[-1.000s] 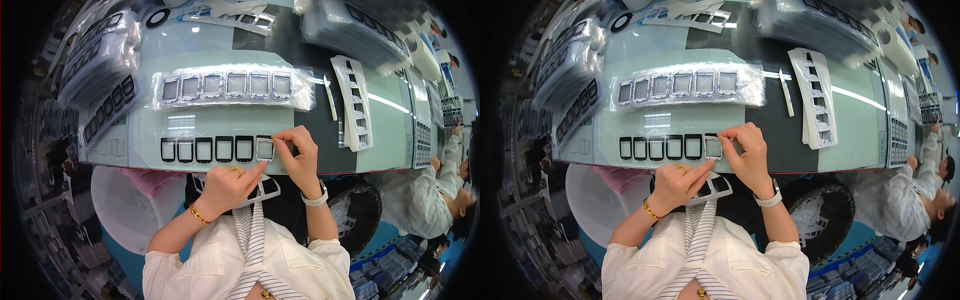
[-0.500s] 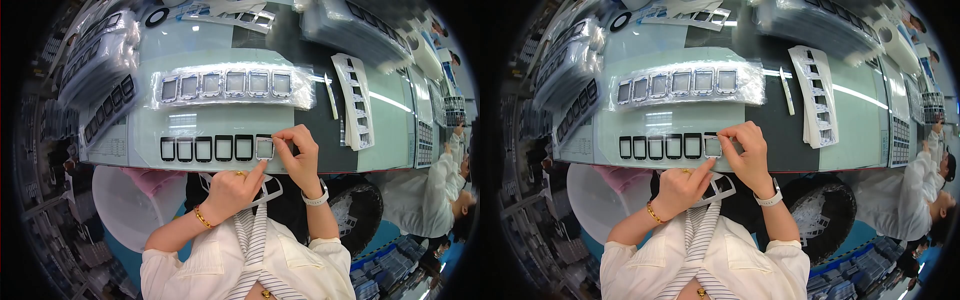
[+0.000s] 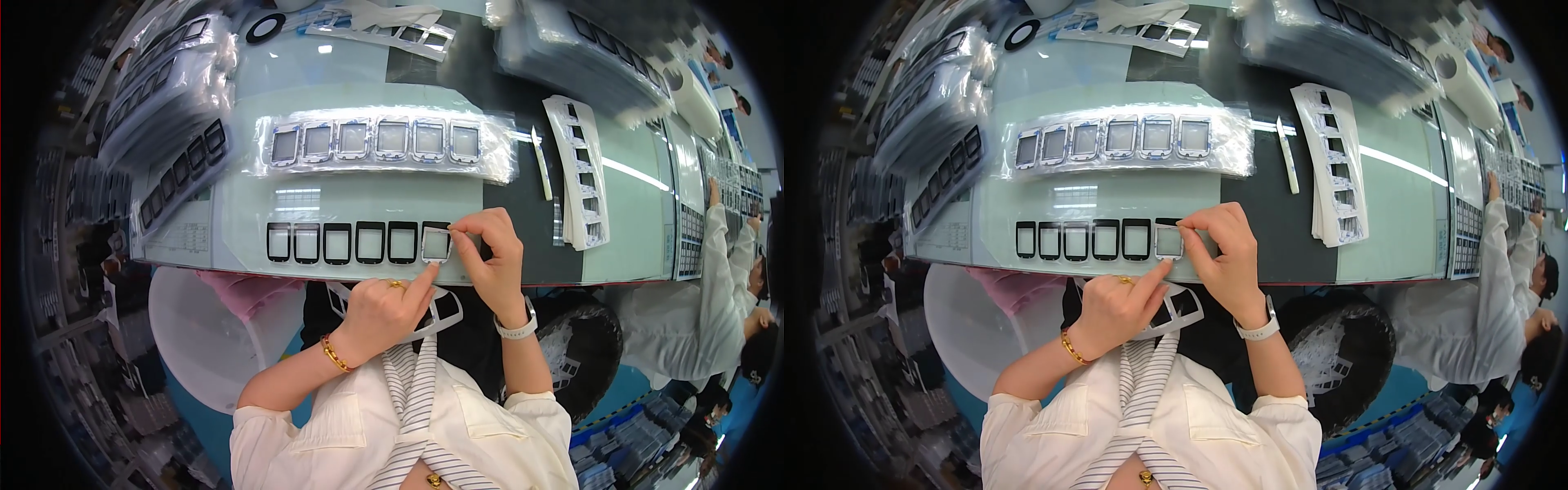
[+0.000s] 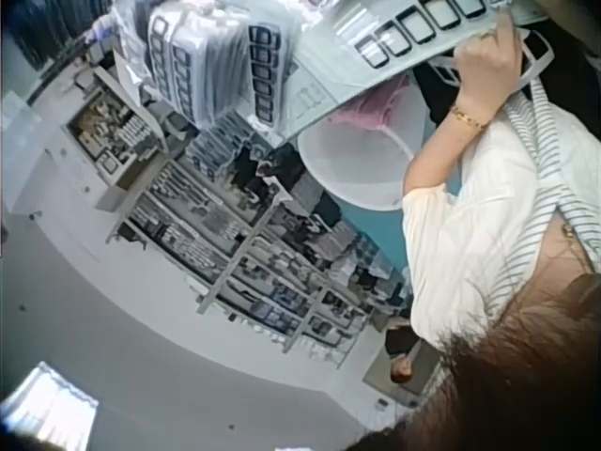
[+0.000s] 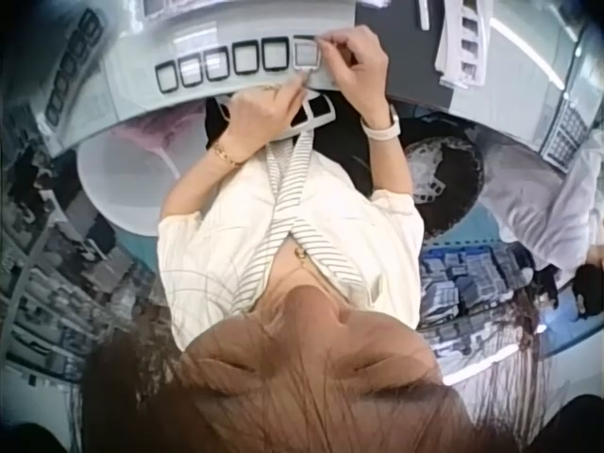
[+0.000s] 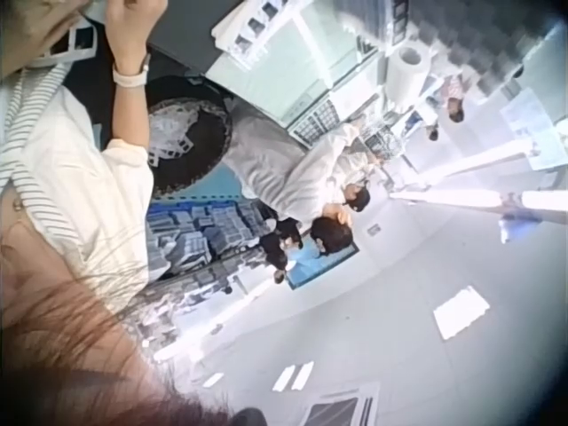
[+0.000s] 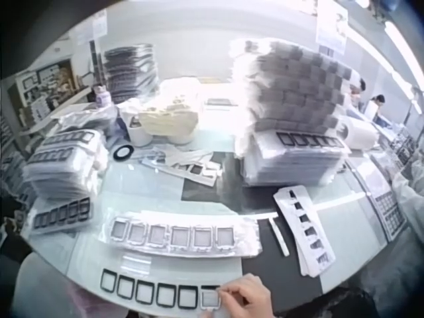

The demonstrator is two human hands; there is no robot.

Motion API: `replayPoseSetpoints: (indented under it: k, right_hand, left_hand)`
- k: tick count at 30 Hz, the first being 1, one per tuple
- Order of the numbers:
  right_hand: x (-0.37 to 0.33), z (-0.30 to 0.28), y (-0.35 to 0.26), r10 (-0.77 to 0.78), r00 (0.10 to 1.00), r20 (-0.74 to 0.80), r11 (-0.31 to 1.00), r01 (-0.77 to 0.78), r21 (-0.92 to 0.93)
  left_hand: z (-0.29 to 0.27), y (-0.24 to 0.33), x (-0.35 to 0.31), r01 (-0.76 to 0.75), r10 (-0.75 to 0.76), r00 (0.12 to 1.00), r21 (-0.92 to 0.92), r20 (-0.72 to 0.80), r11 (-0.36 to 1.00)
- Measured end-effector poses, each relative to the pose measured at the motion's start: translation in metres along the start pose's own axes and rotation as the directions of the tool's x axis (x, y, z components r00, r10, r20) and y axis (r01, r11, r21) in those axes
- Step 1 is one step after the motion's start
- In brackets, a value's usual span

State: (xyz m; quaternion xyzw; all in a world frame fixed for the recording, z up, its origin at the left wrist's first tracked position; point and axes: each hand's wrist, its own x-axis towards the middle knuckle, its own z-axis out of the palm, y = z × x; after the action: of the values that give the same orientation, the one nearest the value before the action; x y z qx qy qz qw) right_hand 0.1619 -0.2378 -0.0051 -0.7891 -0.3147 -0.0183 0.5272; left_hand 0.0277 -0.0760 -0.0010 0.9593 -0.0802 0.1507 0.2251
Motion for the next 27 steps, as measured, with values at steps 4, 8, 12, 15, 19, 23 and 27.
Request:
replayPoseSetpoints:
  k: [4, 8, 12, 15, 19, 23, 27]
  right_hand:
    - [-0.002, 0.001, -0.001, 0.032, 0.999, -0.019, 0.999, -0.031, 0.021]
    - [0.000, 0.000, -0.001, 0.066, 0.997, 0.026, 0.998, -0.066, -0.007]
    - [0.002, 0.000, -0.001, 0.065, 0.997, 0.037, 0.998, -0.064, -0.021]
    - [0.004, 0.001, -0.002, 0.083, 0.995, 0.048, 0.996, -0.082, -0.038]
    - [0.004, 0.006, -0.001, 0.060, 0.998, 0.033, 0.991, -0.055, -0.124]
    - [0.002, 0.006, -0.005, -0.011, 0.999, 0.044, 0.965, 0.022, -0.262]
    - [-0.002, 0.003, -0.010, -0.130, 0.989, 0.069, 0.892, 0.147, -0.428]
  left_hand:
    - [-0.001, 0.001, -0.001, 0.005, -0.005, 1.000, -0.017, 0.010, 1.000]
    - [0.001, 0.000, -0.004, 0.012, -0.012, 1.000, -0.032, 0.007, 0.999]
    - [0.000, 0.000, -0.003, 0.014, -0.014, 1.000, -0.032, 0.001, 0.999]
    - [-0.001, 0.000, -0.002, 0.015, -0.015, 1.000, -0.031, -0.003, 0.999]
    - [-0.001, 0.000, -0.001, 0.014, -0.014, 1.000, -0.027, -0.004, 1.000]
    - [-0.001, -0.001, -0.001, 0.016, -0.016, 1.000, -0.043, -0.005, 0.999]
    - [-0.001, -0.001, -0.002, 0.021, -0.021, 1.000, -0.056, -0.002, 0.998]
